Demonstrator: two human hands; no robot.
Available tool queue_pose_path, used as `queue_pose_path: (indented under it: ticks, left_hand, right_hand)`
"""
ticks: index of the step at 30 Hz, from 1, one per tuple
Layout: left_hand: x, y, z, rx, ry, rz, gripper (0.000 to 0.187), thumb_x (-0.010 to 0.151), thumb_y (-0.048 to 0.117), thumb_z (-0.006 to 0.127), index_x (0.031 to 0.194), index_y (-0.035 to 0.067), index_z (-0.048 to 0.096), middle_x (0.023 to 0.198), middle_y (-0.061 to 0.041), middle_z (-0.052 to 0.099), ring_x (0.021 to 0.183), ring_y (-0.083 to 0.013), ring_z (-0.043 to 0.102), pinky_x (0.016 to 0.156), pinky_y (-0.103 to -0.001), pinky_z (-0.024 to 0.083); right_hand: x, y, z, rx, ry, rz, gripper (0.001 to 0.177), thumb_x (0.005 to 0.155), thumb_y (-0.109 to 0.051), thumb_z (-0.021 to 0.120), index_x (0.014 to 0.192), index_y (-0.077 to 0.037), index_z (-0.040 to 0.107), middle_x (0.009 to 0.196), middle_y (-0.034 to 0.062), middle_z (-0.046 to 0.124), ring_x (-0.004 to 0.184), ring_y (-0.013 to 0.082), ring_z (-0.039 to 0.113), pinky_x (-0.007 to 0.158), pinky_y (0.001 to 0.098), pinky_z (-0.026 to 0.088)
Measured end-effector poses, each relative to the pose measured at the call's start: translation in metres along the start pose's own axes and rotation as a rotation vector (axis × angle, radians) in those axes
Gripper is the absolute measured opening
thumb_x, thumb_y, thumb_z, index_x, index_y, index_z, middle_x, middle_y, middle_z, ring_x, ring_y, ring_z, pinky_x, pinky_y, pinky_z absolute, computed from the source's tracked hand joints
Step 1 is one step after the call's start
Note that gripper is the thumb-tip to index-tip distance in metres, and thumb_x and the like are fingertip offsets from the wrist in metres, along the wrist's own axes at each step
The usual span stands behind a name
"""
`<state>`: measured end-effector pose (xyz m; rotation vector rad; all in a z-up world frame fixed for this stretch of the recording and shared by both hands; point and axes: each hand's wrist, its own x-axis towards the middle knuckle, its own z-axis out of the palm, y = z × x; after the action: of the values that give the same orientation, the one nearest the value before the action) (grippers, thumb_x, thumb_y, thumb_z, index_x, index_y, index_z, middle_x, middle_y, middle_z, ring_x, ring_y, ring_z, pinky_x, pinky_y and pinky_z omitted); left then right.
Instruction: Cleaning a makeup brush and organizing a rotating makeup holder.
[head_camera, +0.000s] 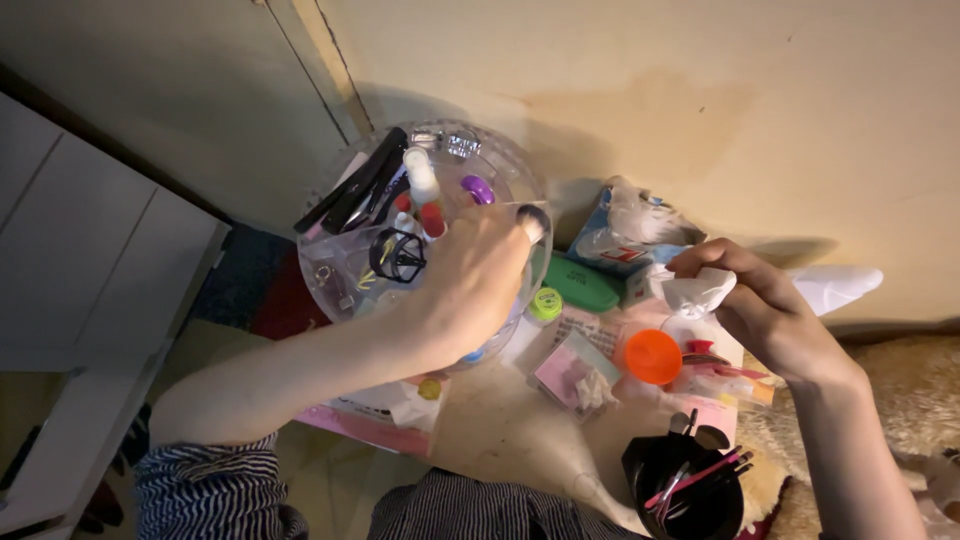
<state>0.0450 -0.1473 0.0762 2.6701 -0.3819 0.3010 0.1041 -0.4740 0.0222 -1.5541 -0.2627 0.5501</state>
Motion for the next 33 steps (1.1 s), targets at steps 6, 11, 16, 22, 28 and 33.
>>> queue_pose_path:
  ticks: [6,11,16,22,28,33]
  left_hand:
    - [-0.005,0.001,0.007,0.057,-0.077,-0.071,0.011,0.084,0.004,0.072,0.093,-0.002,0.069,0.070,-0.020,0.070,0.064,-0.0341,0.074,0.047,-0.041,0.058]
    - [-0.009,-0.002,0.009,0.055,-0.054,-0.062,0.006,0.084,0.002,0.072,0.088,-0.003,0.071,0.069,-0.020,0.071,0.064,-0.0327,0.074,0.048,-0.040,0.058]
    - [-0.012,0.001,-0.002,0.014,-0.034,-0.068,0.005,0.086,-0.002,0.069,0.086,-0.007,0.071,0.071,-0.022,0.070,0.064,-0.0330,0.074,0.048,-0.038,0.059]
    - [-0.011,0.000,-0.009,0.014,0.026,-0.127,0.011,0.090,-0.002,0.066,0.083,-0.009,0.070,0.069,-0.023,0.069,0.062,-0.0335,0.074,0.046,-0.038,0.057]
    - [-0.015,0.003,-0.003,-0.053,0.011,-0.094,0.013,0.086,0.002,0.070,0.081,-0.009,0.070,0.069,-0.024,0.068,0.060,-0.0360,0.072,0.046,-0.041,0.057]
    - [-0.016,0.004,-0.001,-0.030,0.044,-0.007,0.007,0.083,-0.001,0.070,0.078,-0.005,0.070,0.066,-0.022,0.067,0.063,-0.0382,0.071,0.051,-0.045,0.055]
  right_hand:
    - [-0.001,0.000,0.001,-0.065,-0.011,-0.019,0.029,0.101,-0.003,0.047,0.125,-0.001,0.061,0.120,0.0045,0.064,0.107,0.0121,0.058,0.089,0.0250,0.047]
    - [-0.005,0.002,-0.001,-0.081,0.001,0.024,0.029,0.104,-0.002,0.049,0.129,0.002,0.063,0.114,0.0065,0.062,0.096,0.0142,0.051,0.077,0.0260,0.041]
    - [-0.007,-0.011,0.010,-0.061,0.029,0.040,0.030,0.098,-0.003,0.047,0.124,-0.001,0.061,0.115,0.0034,0.064,0.107,0.0117,0.060,0.088,0.0241,0.048]
    - [-0.005,0.001,0.004,-0.046,-0.028,-0.032,0.030,0.101,-0.003,0.048,0.127,0.001,0.062,0.117,0.0050,0.063,0.104,0.0136,0.057,0.085,0.0261,0.045]
    - [-0.009,-0.002,0.002,-0.036,-0.038,-0.053,0.029,0.102,-0.004,0.048,0.127,0.002,0.062,0.118,0.0056,0.062,0.104,0.0140,0.056,0.087,0.0267,0.045]
    - [-0.012,-0.004,0.004,0.000,-0.037,-0.079,0.029,0.100,-0.002,0.048,0.126,0.001,0.060,0.124,0.0051,0.061,0.116,0.0160,0.058,0.100,0.0296,0.046]
